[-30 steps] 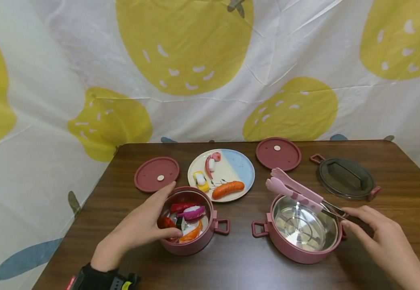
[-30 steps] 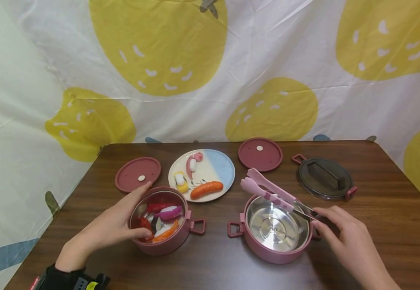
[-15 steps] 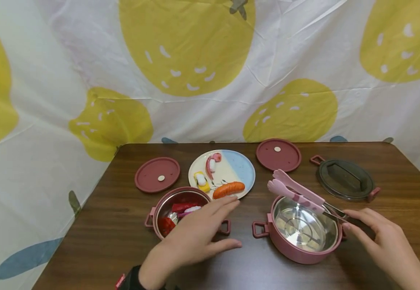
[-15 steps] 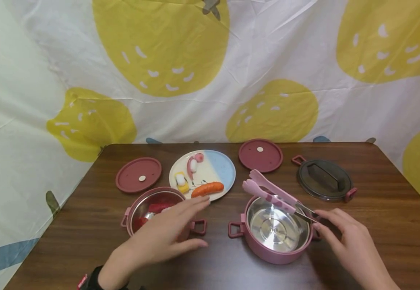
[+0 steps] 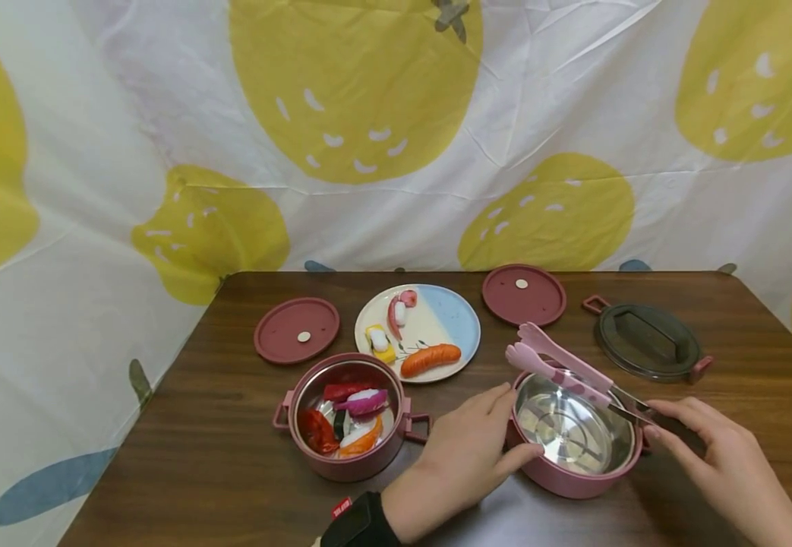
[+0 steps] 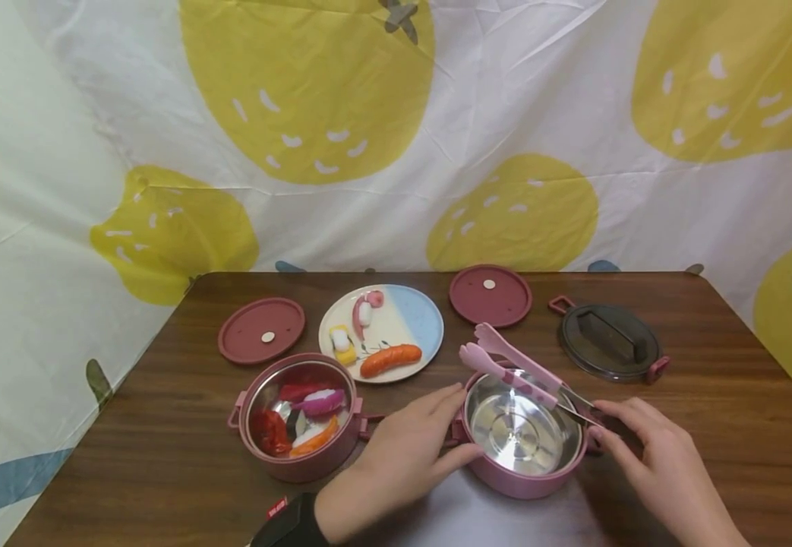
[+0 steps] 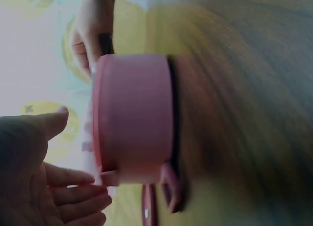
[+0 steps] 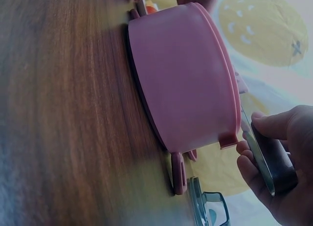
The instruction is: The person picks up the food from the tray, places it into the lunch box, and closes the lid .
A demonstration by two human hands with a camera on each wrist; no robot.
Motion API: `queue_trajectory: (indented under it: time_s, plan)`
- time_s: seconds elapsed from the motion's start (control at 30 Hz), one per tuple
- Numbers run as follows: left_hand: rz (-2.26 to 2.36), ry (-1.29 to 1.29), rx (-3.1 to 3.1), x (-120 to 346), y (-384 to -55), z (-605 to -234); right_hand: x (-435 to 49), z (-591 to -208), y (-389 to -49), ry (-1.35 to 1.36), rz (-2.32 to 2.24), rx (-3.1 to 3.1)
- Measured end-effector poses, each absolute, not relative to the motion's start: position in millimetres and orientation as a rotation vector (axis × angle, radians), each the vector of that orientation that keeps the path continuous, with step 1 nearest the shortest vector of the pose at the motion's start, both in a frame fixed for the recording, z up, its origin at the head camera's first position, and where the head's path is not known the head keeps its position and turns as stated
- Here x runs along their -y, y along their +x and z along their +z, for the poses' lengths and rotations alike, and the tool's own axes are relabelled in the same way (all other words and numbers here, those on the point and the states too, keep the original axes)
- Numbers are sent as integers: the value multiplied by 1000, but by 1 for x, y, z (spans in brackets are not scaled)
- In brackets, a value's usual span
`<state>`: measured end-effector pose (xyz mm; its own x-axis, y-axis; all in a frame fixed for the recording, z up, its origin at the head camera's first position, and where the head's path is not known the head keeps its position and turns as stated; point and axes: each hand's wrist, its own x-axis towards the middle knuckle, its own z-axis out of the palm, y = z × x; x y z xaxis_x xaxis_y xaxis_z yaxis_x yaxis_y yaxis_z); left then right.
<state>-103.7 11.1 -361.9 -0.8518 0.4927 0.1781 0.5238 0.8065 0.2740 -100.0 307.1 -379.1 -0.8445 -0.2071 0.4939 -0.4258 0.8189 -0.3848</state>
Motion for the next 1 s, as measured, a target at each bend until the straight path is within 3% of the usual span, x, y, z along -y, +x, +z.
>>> queue_trajectory:
  time_s: [0.77,1.0]
  plan:
    - [-483,-719,2872,-27,-111,-378,-289,-373,-110,467,554,2577]
    - [-473,-712,2856,-27,-111,-378,-282,-351,-118,507,460,2580]
